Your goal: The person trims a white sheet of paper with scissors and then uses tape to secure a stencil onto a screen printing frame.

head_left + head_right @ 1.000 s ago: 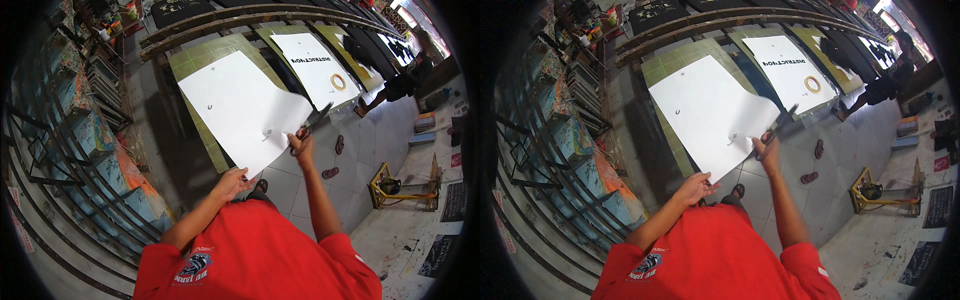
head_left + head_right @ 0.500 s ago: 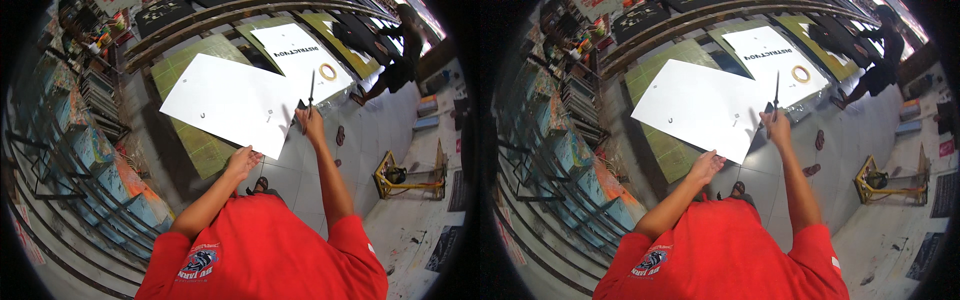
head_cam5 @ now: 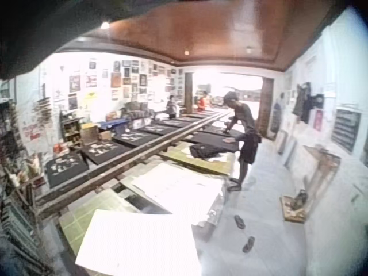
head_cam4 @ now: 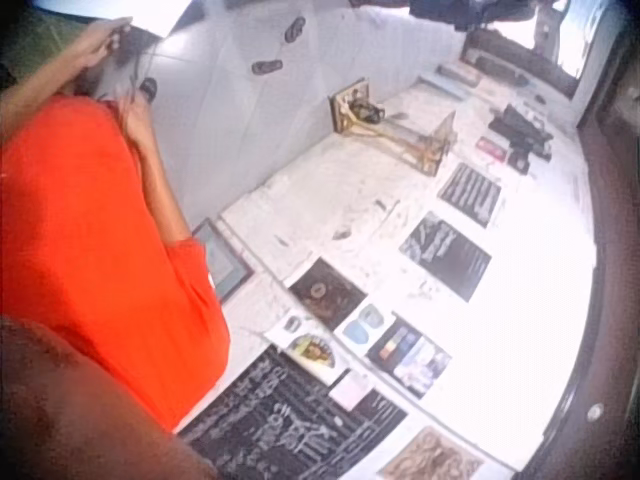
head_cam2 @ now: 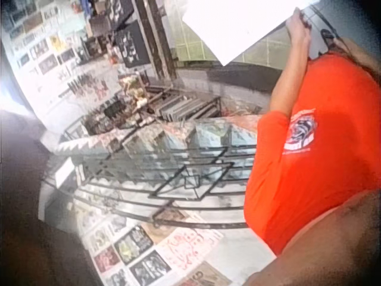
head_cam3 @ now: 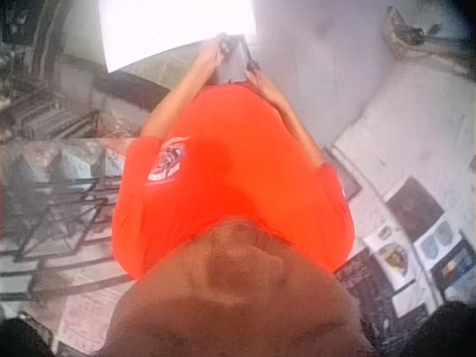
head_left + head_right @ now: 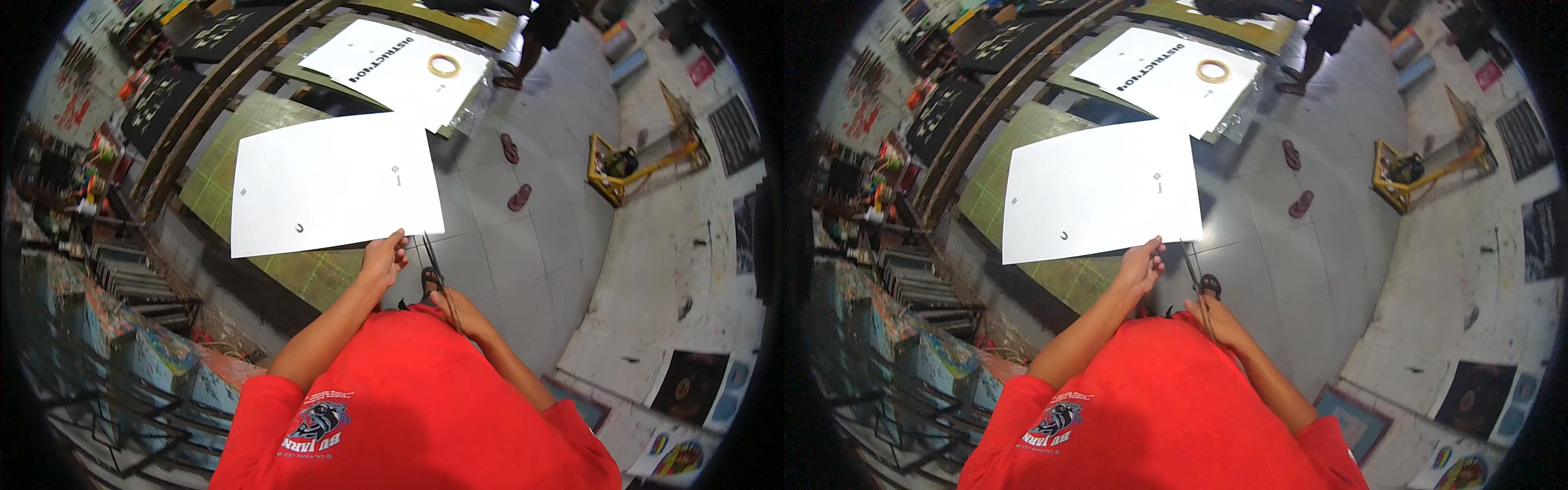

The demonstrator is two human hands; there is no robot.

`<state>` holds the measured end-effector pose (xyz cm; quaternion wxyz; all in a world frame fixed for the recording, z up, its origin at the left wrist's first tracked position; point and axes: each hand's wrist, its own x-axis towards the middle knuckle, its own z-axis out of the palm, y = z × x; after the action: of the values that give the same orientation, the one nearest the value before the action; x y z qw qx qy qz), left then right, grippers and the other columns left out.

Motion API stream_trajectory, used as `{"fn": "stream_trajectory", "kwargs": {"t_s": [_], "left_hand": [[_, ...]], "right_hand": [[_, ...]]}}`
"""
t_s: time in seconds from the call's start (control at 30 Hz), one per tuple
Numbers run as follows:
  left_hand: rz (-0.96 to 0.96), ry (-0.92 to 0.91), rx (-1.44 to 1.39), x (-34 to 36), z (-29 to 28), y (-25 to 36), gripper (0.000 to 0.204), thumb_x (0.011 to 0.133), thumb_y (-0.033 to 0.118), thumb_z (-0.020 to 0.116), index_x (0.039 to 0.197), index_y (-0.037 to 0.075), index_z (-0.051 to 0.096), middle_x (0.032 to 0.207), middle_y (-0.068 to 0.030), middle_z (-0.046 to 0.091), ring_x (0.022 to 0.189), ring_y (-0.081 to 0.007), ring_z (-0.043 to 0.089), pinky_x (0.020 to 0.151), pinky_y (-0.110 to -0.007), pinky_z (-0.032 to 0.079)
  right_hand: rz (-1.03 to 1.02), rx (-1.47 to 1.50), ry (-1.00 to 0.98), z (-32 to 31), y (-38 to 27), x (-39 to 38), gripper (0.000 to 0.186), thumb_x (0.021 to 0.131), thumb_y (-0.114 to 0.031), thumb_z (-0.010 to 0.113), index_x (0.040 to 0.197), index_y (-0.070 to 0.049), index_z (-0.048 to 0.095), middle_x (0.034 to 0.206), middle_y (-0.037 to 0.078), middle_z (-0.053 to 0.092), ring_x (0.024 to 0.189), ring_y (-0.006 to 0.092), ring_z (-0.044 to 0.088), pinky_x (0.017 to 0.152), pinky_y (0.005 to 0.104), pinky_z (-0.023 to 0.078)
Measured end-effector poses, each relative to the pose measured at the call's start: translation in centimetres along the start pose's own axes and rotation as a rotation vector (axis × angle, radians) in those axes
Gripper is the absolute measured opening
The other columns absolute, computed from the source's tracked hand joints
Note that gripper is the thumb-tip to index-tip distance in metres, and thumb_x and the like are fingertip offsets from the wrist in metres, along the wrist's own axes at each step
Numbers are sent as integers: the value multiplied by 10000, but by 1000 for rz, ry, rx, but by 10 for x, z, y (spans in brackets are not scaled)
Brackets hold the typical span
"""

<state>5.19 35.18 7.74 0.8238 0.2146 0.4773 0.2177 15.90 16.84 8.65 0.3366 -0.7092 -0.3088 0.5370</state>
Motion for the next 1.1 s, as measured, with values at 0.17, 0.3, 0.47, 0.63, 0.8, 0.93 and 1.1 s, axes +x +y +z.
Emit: {"fn": "stream_trajectory", "kwargs": {"t_s": [0.17, 0.3, 0.47, 0.63, 0.8, 0.93, 1.1], "left_hand": [[-38, 18, 57, -3, -16, 1, 201, 876, 211, 682, 878, 45, 570, 752, -3, 541, 589, -85, 518, 488, -249, 472], [-53, 0, 47, -14, -23, 5, 205, 884, 199, 670, 931, 35, 555, 799, -28, 557, 623, -108, 544, 506, -259, 495], [-54, -20, 45, -21, -33, 3, 214, 892, 175, 656, 989, 21, 542, 863, -52, 577, 669, -130, 575, 528, -262, 511], [-49, -51, 42, -24, -46, 4, 197, 897, 161, 648, 990, 20, 547, 880, -60, 587, 710, -139, 591, 543, -259, 512], [-47, -97, 50, -24, -60, 3, 208, 894, 183, 653, 1000, 39, 545, 918, -53, 590, 772, -144, 584, 638, -299, 508], [-54, -55, 44, -29, -57, 3, 178, 902, 171, 641, 975, 30, 559, 887, -51, 593, 727, -138, 591, 568, -276, 513], [-53, -70, 77, -31, -63, 2, 171, 898, 184, 648, 947, 49, 555, 851, -38, 583, 714, -127, 560, 622, -286, 500]], "right_hand": [[83, 320, 14, 57, -26, 2, 531, 927, -567, 484, 876, -40, 513, 719, 45, 485, 577, 137, 480, 498, 281, 392], [148, 517, 69, 82, -48, -3, 485, 935, -593, 439, 840, -118, 463, 686, -1, 464, 487, 103, 463, 415, 250, 346], [163, 475, 77, 92, -51, 5, 511, 921, -626, 437, 847, -121, 454, 682, -18, 432, 501, 92, 449, 431, 235, 369], [168, 524, 68, 100, -57, 6, 523, 908, -644, 445, 853, -123, 458, 695, -27, 409, 520, 79, 419, 445, 222, 396], [193, 532, 67, 108, -55, 3, 534, 903, -642, 460, 868, -110, 482, 706, -24, 408, 520, 80, 420, 427, 218, 387], [100, 519, 115, 116, -35, 13, 563, 904, -644, 457, 853, -84, 489, 669, -19, 415, 475, 86, 422, 399, 218, 365], [125, 449, 140, 121, -42, 2, 592, 915, -643, 428, 849, -58, 486, 578, -13, 411, 399, 98, 409, 374, 244, 351]]}}
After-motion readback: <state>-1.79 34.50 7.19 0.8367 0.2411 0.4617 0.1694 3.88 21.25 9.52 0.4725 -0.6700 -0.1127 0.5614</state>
